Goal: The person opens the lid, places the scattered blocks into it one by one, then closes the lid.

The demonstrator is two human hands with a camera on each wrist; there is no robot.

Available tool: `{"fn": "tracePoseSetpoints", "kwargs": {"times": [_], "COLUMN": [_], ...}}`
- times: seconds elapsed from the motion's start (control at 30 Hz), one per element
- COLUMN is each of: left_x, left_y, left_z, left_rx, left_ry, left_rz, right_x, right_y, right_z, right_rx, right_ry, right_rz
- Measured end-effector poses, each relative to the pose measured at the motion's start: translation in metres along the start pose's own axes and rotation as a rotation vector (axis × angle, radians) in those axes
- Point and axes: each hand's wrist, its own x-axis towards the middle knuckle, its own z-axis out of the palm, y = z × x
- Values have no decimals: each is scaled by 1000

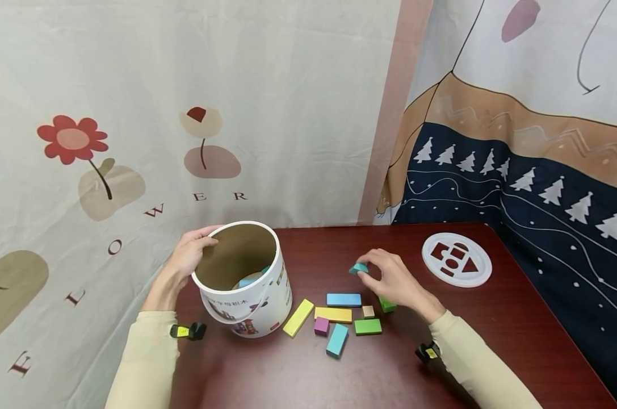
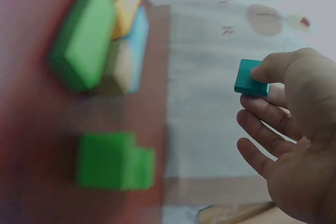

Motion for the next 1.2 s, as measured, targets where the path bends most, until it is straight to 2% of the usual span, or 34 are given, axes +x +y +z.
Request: {"fn": "tracePoseSetpoints", "kwargs": {"times": [0.2,0.5,0.83,0.97,1.2], "left_x": [1,0,0,0,0], "left_y": [0,2,1,0,0], "left_z": [0,1,1,1,0], "left_rx": [13,33,58,59,56], "left_ry": [-5,4,13,11,13], "left_rz": [-4,0,13,25,8], "right_x": [31,79,124,139,157], "right_y": [-24,-64,-106,-119,-138], "right_z": [-8,-10,7,14,25], "right_rx": [79,105,123,121,83], "right_ry": [78,150,137,109,47], "right_rz": [-66,-191,-314,-342,-376]}}
